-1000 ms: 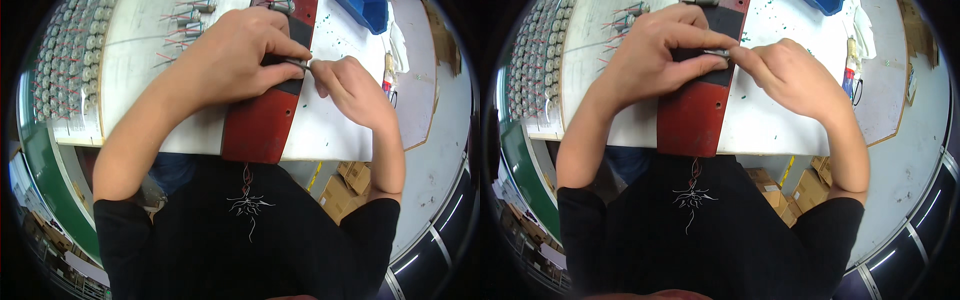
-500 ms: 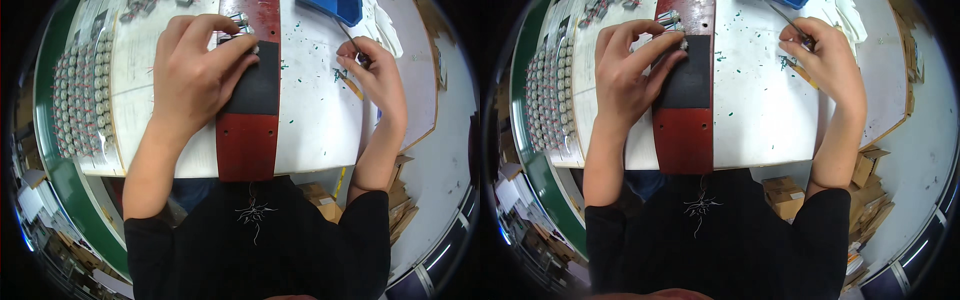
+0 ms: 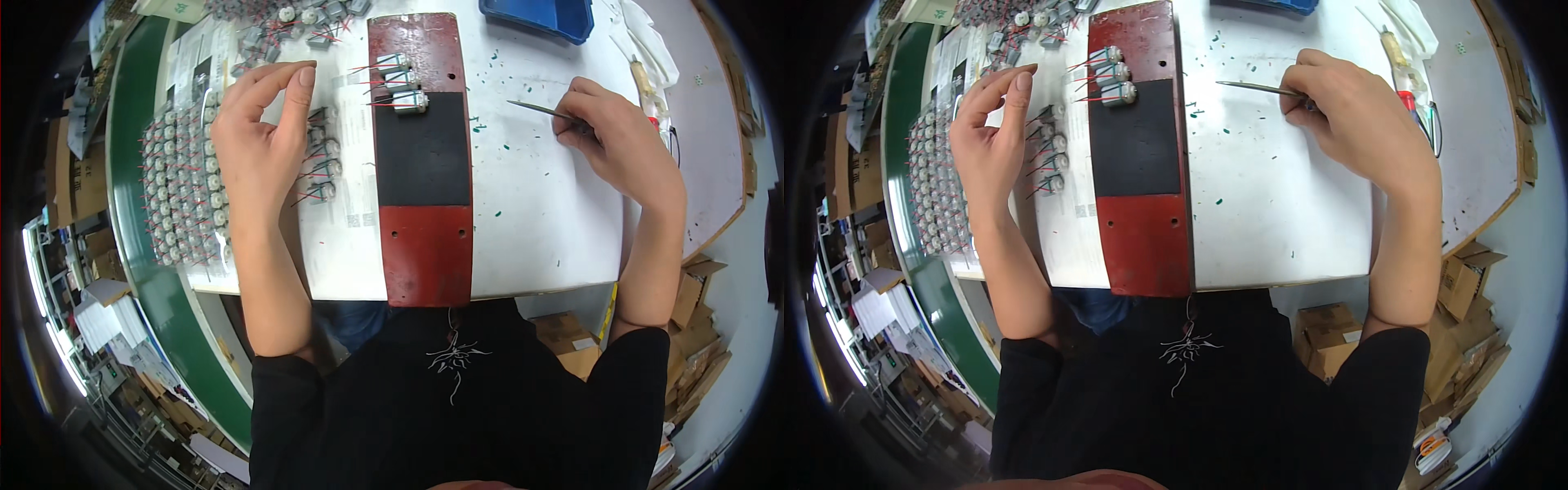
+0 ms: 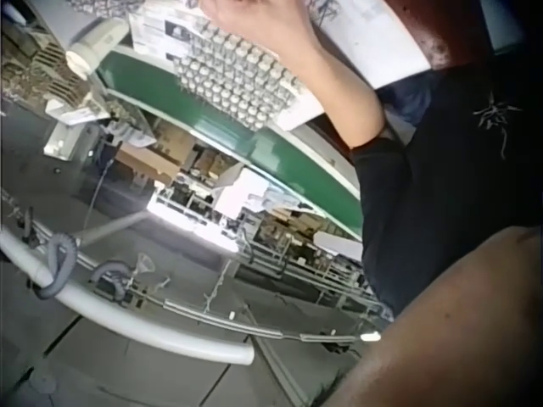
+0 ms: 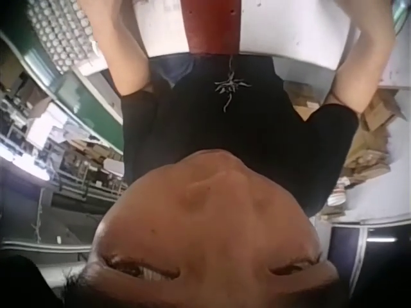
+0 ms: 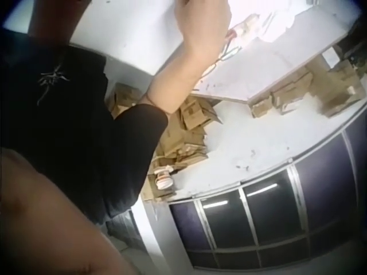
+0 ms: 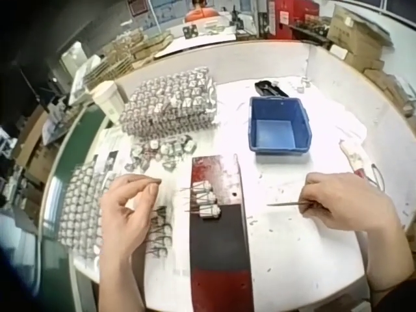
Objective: Assemble small electronic components onto a red mounting base using manual dexterity and a tool.
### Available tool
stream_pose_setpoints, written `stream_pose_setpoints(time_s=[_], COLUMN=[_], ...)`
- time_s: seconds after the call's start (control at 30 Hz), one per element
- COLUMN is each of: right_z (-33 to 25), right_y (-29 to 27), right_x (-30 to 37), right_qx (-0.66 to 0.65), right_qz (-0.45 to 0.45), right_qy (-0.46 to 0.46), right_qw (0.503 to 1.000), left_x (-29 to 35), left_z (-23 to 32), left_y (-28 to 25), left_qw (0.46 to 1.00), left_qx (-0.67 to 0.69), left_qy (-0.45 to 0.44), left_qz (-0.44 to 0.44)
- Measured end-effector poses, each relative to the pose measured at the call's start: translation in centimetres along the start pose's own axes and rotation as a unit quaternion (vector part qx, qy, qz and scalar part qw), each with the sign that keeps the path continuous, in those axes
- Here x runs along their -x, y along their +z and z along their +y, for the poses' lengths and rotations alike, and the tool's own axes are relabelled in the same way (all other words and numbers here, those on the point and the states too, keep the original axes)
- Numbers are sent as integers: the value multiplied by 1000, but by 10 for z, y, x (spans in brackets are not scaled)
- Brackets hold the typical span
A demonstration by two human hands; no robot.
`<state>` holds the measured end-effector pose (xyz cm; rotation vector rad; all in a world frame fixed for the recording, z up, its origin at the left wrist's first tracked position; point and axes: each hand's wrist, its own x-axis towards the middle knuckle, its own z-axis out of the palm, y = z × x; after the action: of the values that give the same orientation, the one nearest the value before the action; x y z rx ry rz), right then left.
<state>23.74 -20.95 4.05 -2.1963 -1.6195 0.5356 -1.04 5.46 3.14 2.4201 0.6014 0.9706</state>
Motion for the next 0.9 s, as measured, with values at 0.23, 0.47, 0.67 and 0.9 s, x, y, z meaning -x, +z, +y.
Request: stream_pose_setpoints(time_s=[0.23,0.47,0.67,0.9], right_z=[-3,-13,-13,-18], right_y=[12,9,11,14], right_x=[-7,-12,-8,-9], right_qx=[-17,-121,-151,-222], right_qz=[117,138,115,163], right_qy=[-64,-57,-33,-46], right_qw=[991,981,981,960], left_x=[-23,-59,-62,-50], left_z=[5,-13,-14,-21], left_y=[-13,17,8,-2], left_qw=[983,966,929,962], left_qx=[-153,-168,-239,-209], left_qy=[8,-83,-118,-13], left_qz=[-105,-180,-258,-173])
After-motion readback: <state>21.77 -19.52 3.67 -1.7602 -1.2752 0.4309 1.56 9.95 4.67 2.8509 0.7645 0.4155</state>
